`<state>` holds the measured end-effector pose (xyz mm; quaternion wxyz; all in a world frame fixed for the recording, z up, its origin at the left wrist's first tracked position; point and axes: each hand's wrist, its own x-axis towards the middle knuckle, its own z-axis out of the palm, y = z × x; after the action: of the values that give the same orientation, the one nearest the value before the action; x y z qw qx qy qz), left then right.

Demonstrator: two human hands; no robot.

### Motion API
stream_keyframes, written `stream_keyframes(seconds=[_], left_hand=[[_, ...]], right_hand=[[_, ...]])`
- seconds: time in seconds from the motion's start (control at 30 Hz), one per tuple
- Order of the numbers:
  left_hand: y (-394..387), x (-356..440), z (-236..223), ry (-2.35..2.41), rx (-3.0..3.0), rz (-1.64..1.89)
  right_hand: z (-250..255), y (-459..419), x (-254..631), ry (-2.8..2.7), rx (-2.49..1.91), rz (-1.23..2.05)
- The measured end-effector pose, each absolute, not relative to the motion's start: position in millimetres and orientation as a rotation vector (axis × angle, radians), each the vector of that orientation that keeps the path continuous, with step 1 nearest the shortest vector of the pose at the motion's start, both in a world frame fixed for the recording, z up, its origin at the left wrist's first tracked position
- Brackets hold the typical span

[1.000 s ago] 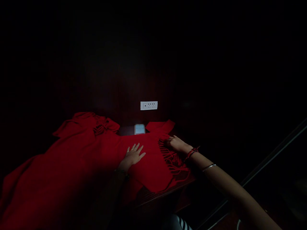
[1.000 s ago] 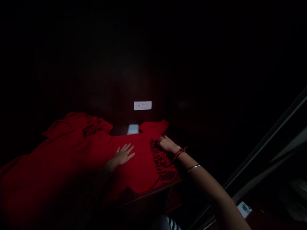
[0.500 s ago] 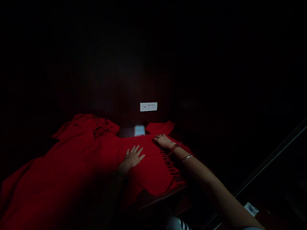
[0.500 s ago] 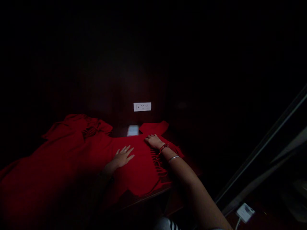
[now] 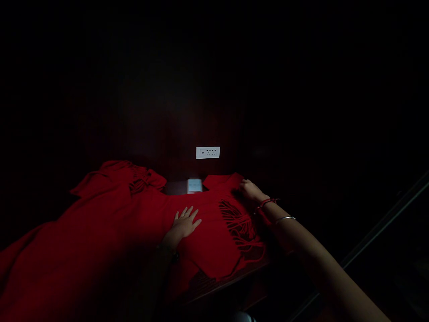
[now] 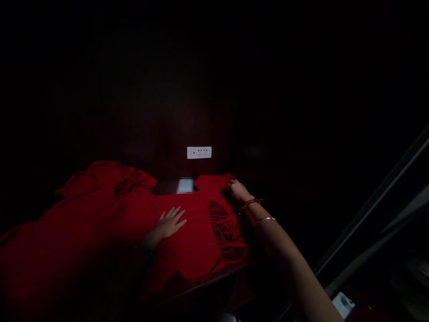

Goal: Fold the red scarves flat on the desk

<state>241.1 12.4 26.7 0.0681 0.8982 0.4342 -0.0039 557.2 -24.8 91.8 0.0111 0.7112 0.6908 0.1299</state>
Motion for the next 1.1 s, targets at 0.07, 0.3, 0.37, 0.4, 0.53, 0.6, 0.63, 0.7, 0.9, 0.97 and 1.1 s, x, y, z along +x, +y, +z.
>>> stream_keyframes(seconds=[0.07,0.3,0.37,0.4,0.53,0.6,0.63,0.7,0.9,0.97,1.1], left_hand=[[13,241,26,1.311,2.702,-0.014],[9,238,29,1.300,2.724,0.022],[8,237,29,1.300,2.720,0.020],[8,237,29,1.301,2.715,0.018],[9,237,29,1.297,2.698,0.022],[9,237,29,1.299,2.694,0.024],[9,237,29,1.302,2.692,0.023],[9,238,29,1.309,2.689,0.021],[11,238,29,1.323,2.674,0.002],[11,238,29,1.330,2.683,0.005],[12,236,28,1.327,2.702,0.017]], right_hand=[[86,-16,535,2.243,2.153,0.417],[56,18,466,2.408,1.961,0.338],[55,20,468,2.396,1.957,0.307],[56,20,472,2.384,1.962,0.294],[63,10,508,2.272,2.060,0.273],[68,0,531,2.188,2.148,0.276],[69,-5,542,2.148,2.194,0.280],[73,-16,558,2.098,2.273,0.298],[69,-28,529,2.298,2.228,0.376],[62,-26,503,2.519,2.024,0.350],[48,-24,474,2.642,1.779,0.280]])
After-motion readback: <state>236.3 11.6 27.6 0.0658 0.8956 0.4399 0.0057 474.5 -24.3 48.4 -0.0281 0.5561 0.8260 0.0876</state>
